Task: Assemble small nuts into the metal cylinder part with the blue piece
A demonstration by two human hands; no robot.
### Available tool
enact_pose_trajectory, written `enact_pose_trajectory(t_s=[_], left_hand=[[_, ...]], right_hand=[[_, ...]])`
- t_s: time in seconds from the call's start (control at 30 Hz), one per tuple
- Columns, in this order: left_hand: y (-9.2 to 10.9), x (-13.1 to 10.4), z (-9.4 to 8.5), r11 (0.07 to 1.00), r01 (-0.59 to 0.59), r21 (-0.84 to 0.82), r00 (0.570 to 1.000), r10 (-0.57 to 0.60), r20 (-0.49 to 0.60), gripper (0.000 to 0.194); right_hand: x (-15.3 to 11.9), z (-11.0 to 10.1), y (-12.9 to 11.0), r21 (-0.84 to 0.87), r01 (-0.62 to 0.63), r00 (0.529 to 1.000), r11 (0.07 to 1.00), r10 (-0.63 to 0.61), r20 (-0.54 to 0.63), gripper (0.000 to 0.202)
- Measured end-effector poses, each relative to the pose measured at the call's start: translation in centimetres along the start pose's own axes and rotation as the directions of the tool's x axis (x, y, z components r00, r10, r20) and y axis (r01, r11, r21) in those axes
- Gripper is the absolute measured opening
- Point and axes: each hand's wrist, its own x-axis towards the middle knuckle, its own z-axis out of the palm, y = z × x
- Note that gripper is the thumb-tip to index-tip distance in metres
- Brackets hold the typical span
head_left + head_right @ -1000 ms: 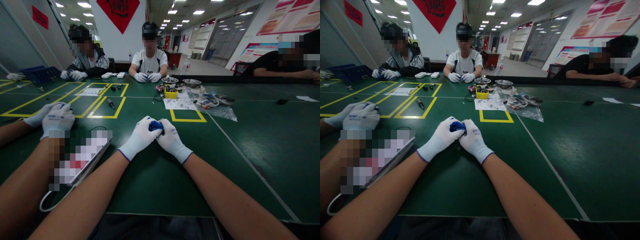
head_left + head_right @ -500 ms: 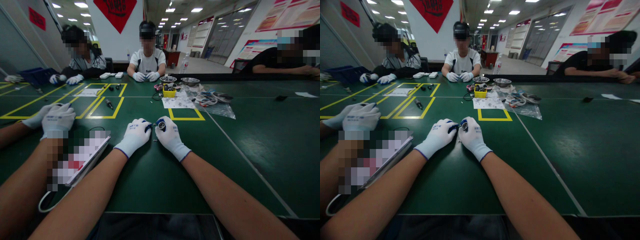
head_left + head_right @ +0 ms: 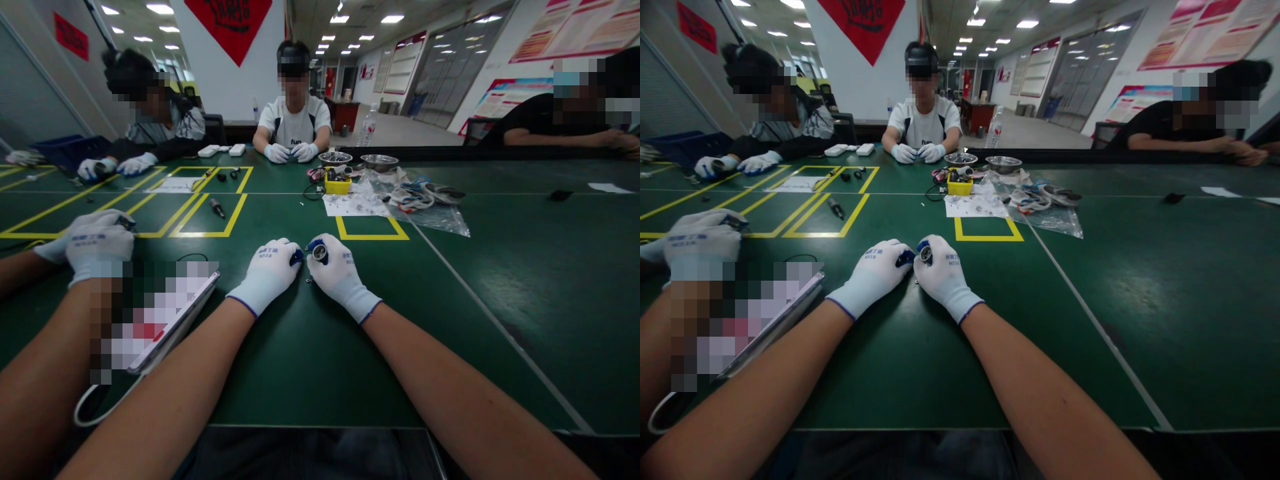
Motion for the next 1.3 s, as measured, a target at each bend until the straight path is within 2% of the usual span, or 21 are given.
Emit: enact_pose_trajectory(t_s=[0.17, 0.33, 0.43, 0.5, 0.7, 0.83, 1.13, 1.3], left_hand=[[0.0, 0.0, 0.2, 1.0, 0.018, 0.024, 1.0, -0.018, 0.025, 0.029], [0.2, -0.1, 0.0, 0.999, 0.004, 0.046, 1.0, -0.005, 0.027, 0.021], [0.3, -0.1, -0.1, 0.999, 0.024, -0.033, 0.999, -0.025, -0.02, 0.016], [0.4, -0.1, -0.2, 0.987, 0.036, -0.159, 0.997, -0.048, -0.068, 0.016], [0.4, -0.1, -0.7, 0.857, -0.021, -0.515, 0.958, -0.13, -0.256, 0.021], [0.5, -0.2, -1.1, 0.734, -0.043, -0.678, 0.944, -0.192, -0.268, 0.024], [1.0, -0.4, -1.5, 0.591, -0.129, -0.796, 0.957, -0.135, -0.256, 0.022], [1.2, -0.5, -1.4, 0.537, -0.149, -0.831, 0.968, -0.092, -0.233, 0.025]], right_hand=[[0.0, -0.1, 0.0, 0.002, 0.006, 1.0, 1.0, -0.006, 0.006, 0.01], [0.0, -0.2, -0.1, 0.013, 0.022, 1.0, 1.0, -0.022, 0.016, 0.01], [0.1, -0.2, -0.2, 0.027, 0.049, 0.998, 0.998, -0.05, 0.027, 0.012], [0.0, -0.2, -0.3, 0.047, 0.07, 0.996, 0.996, -0.072, 0.044, 0.011], [0.0, -0.2, -0.4, 0.074, 0.08, 0.995, 0.994, -0.084, 0.059, 0.008], [0.0, -0.2, -0.4, 0.096, 0.044, 0.997, 0.994, -0.05, 0.063, 0.008], [0.0, -0.8, -1.1, 0.163, -0.013, 0.998, 0.987, 0.001, 0.07, 0.008], [0.0, -0.9, -1.5, 0.208, 0.011, 0.995, 0.978, -0.031, 0.093, 0.01]])
